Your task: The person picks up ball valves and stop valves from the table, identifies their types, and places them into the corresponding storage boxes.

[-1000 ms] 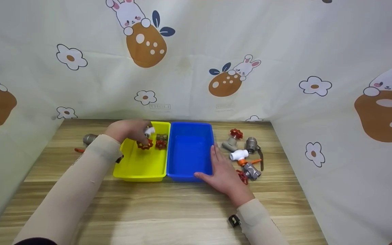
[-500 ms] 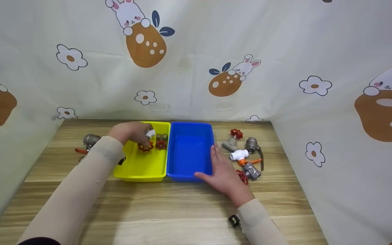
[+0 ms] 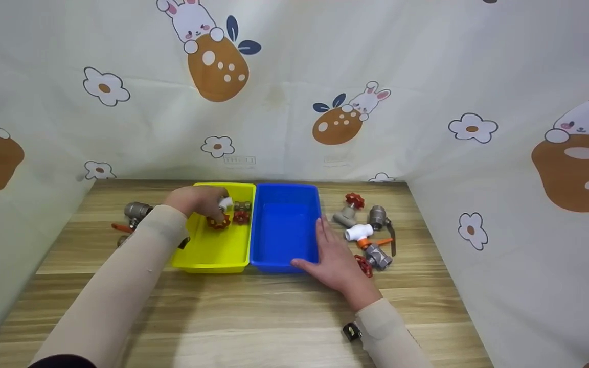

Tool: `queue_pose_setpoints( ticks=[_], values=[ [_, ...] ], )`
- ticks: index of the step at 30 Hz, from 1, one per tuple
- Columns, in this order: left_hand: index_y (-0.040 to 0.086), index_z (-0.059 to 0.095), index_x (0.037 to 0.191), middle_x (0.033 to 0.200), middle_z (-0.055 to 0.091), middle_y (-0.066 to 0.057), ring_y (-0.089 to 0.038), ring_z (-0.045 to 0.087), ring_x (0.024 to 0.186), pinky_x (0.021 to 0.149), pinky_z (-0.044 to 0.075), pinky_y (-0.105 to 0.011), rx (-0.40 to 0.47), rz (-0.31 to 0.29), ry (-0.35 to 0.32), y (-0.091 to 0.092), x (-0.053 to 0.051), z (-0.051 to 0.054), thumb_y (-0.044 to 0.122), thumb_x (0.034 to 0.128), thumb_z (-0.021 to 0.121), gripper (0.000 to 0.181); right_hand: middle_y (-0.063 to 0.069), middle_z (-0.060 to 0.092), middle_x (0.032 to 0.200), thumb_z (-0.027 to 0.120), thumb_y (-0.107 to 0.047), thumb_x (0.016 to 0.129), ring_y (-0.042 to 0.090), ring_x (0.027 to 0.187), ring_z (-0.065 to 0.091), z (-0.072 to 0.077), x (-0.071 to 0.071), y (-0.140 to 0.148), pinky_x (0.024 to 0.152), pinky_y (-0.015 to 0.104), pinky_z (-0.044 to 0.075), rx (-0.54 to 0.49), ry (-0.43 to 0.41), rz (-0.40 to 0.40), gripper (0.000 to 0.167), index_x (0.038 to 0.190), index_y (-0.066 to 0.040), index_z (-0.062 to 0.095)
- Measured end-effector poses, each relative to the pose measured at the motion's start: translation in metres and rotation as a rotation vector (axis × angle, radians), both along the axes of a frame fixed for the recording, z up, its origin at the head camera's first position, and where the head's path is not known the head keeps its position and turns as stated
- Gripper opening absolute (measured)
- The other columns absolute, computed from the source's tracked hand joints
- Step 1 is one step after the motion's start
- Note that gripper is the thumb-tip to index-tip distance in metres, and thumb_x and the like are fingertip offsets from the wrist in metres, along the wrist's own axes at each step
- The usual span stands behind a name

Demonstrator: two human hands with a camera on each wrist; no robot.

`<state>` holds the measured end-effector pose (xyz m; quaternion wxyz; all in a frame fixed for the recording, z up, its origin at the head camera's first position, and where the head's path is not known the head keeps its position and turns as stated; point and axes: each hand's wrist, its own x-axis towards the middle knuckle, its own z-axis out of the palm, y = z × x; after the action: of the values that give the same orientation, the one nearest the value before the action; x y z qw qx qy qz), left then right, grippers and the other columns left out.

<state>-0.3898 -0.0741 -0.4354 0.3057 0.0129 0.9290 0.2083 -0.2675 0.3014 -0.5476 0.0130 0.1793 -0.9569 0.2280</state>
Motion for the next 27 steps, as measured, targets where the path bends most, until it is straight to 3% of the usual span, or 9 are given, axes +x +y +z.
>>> queue_pose_setpoints(
  ticks=[8, 18, 27],
  values=[
    [0.018, 0.066, 0.147, 0.121, 0.072, -0.007, -0.034, 0.065, 0.123, 0.11, 0.054, -0.049, 0.039, 0.033, -0.02, -0.001, 0.0, -0.003, 0.019, 0.0956, 0.09, 0.057, 0.017, 0.008, 0.185, 0.071, -0.068, 0.1, 0.049, 0.165, 0.021, 0.001, 0.001, -0.001, 0.125, 0.074, 0.028, 0.0, -0.004, -0.006, 0.118, 0.177, -0.005, 0.01],
    [0.017, 0.067, 0.136, 0.12, 0.07, -0.01, -0.035, 0.063, 0.124, 0.103, 0.054, -0.047, 0.026, -0.002, 0.003, -0.004, -0.01, -0.016, 0.02, 0.0941, 0.09, 0.048, 0.018, 0.01, 0.185, 0.068, -0.076, 0.097, 0.049, 0.165, 0.021, 0.002, 0.001, -0.001, 0.125, 0.074, 0.028, -0.017, -0.014, -0.007, 0.122, 0.177, -0.005, 0.01],
    [0.018, 0.065, 0.142, 0.128, 0.067, -0.011, -0.035, 0.06, 0.13, 0.11, 0.053, -0.05, 0.024, 0.054, -0.04, -0.001, -0.004, -0.006, 0.02, 0.0949, 0.09, 0.054, 0.017, 0.008, 0.185, 0.065, -0.078, 0.097, 0.049, 0.165, 0.021, 0.001, 0.001, -0.001, 0.125, 0.075, 0.028, -0.001, -0.014, -0.007, 0.122, 0.178, -0.006, 0.009]
  ],
)
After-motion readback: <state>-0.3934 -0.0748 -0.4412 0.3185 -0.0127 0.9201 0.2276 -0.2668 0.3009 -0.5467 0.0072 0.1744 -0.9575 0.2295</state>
